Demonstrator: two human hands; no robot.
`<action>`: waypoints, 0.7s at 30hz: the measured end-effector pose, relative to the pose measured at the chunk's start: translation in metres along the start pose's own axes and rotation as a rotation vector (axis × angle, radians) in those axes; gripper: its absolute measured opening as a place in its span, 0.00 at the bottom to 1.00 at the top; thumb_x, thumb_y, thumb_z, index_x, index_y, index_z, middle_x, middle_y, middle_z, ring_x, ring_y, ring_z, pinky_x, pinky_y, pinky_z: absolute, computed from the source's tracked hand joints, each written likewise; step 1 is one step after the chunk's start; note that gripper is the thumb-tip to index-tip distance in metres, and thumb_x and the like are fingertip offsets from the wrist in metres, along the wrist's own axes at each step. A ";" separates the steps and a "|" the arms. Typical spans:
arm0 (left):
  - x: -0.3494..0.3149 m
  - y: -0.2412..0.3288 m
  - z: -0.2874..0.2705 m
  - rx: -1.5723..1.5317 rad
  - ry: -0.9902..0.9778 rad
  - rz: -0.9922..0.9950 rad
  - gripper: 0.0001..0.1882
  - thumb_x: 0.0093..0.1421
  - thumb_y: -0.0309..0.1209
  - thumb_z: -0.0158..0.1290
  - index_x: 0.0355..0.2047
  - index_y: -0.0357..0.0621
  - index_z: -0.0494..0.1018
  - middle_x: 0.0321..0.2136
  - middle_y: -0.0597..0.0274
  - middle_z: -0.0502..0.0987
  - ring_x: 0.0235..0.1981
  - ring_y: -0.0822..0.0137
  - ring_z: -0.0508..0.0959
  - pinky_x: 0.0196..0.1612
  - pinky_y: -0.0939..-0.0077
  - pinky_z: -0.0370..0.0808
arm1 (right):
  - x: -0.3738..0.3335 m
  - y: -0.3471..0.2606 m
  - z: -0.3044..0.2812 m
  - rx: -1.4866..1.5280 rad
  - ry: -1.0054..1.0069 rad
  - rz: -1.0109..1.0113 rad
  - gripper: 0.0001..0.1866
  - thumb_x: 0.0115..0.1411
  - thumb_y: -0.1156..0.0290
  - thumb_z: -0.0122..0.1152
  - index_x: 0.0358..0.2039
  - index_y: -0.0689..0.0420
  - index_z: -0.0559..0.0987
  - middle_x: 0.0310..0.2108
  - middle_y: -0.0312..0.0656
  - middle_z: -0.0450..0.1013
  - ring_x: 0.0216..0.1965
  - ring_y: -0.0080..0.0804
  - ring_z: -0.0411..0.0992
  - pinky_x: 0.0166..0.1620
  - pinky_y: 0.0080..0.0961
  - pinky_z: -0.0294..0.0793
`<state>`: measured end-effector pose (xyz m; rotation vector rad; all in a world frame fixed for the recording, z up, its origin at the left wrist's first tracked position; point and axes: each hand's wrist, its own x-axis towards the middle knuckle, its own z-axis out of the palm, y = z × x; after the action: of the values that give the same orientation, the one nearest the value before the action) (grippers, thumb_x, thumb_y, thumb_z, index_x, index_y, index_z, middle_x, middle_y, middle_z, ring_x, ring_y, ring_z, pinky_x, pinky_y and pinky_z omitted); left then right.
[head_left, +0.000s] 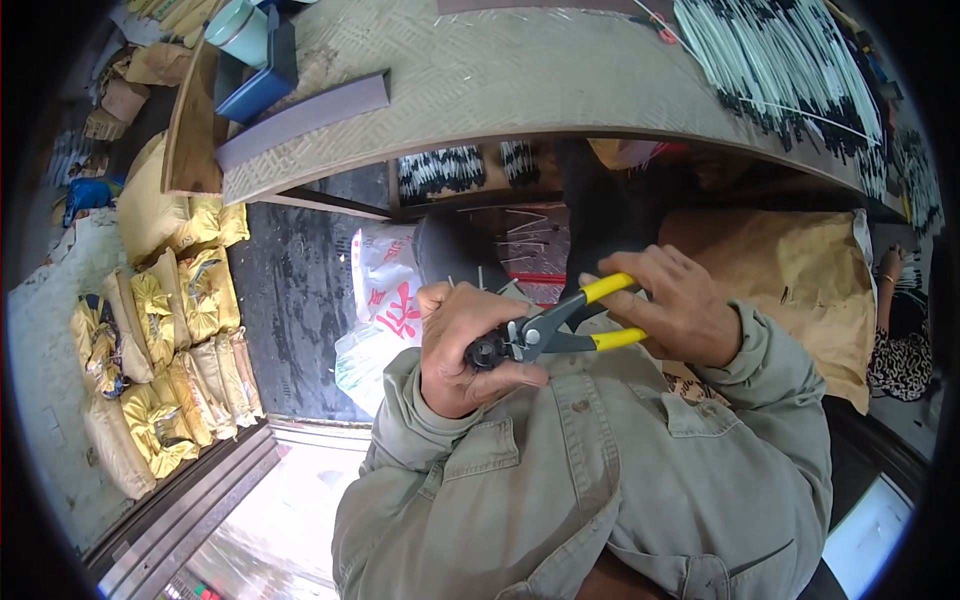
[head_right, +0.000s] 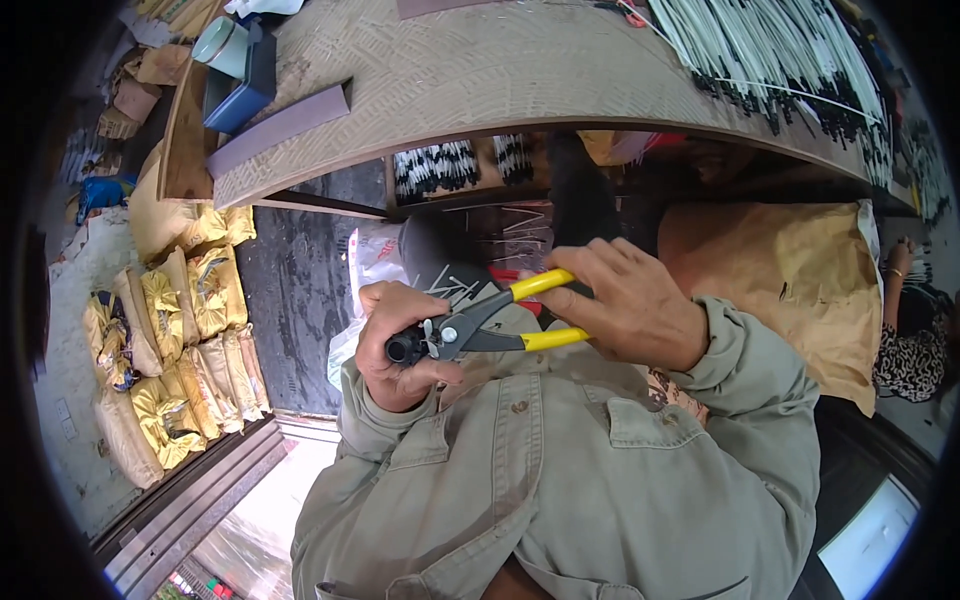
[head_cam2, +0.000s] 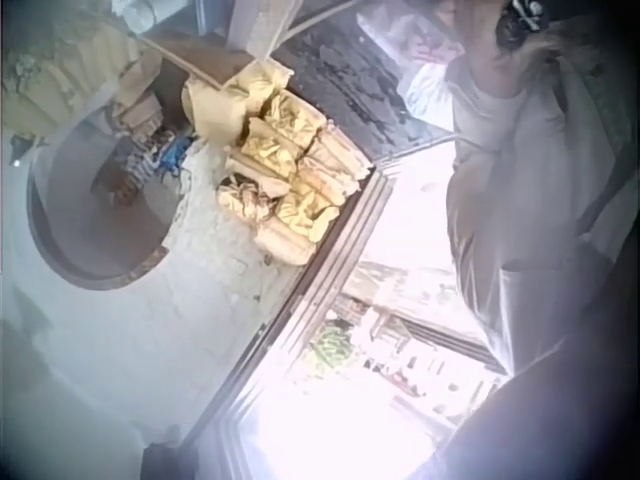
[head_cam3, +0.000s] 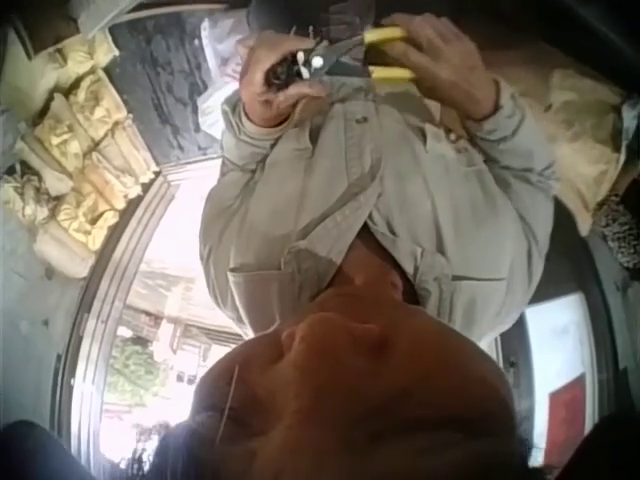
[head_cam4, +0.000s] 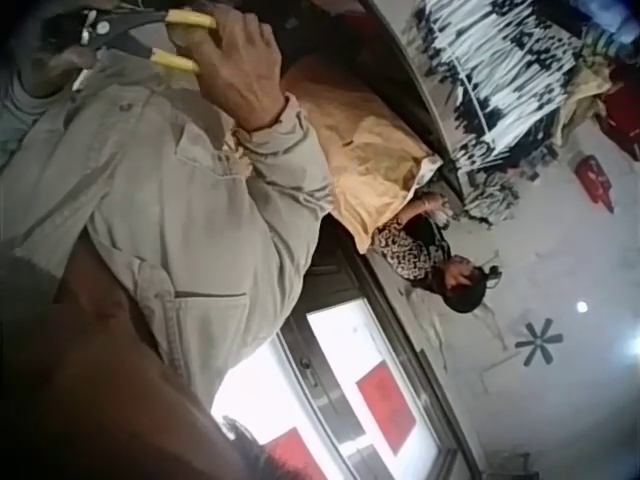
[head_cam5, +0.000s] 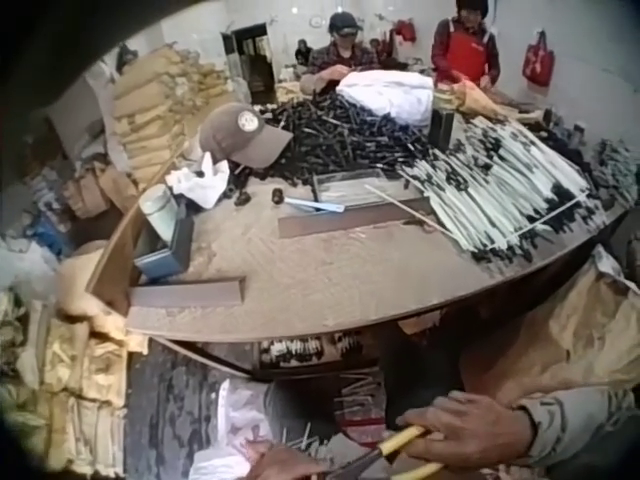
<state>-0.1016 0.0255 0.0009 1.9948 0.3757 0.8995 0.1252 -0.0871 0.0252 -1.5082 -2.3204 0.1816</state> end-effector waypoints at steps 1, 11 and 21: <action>-0.001 0.001 -0.001 0.035 0.022 -0.022 0.28 0.36 0.47 0.64 0.35 0.43 0.72 0.27 0.66 0.76 0.26 0.68 0.73 0.38 0.74 0.56 | 0.003 -0.001 0.002 -0.047 0.018 0.044 0.17 0.45 0.66 0.62 0.38 0.53 0.76 0.40 0.44 0.67 0.29 0.34 0.68 0.30 0.26 0.66; -0.017 -0.009 0.001 0.159 0.244 -0.137 0.34 0.37 0.52 0.64 0.35 0.36 0.73 0.29 0.61 0.73 0.32 0.67 0.67 0.39 0.73 0.63 | 0.017 0.017 0.060 0.111 0.217 -0.026 0.08 0.44 0.68 0.63 0.24 0.56 0.75 0.24 0.40 0.65 0.24 0.33 0.66 0.26 0.25 0.65; -0.015 -0.003 0.010 -0.255 0.338 -0.104 0.56 0.33 0.55 0.63 0.55 0.28 0.55 0.26 0.61 0.74 0.32 0.69 0.73 0.44 0.73 0.65 | 0.064 -0.025 0.114 1.358 0.326 0.486 0.08 0.50 0.75 0.62 0.32 0.61 0.77 0.34 0.39 0.68 0.36 0.27 0.69 0.38 0.21 0.67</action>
<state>-0.1041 0.0131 -0.0118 1.5781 0.5207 1.1596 0.0386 -0.0299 -0.0580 -1.1095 -0.9898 1.2134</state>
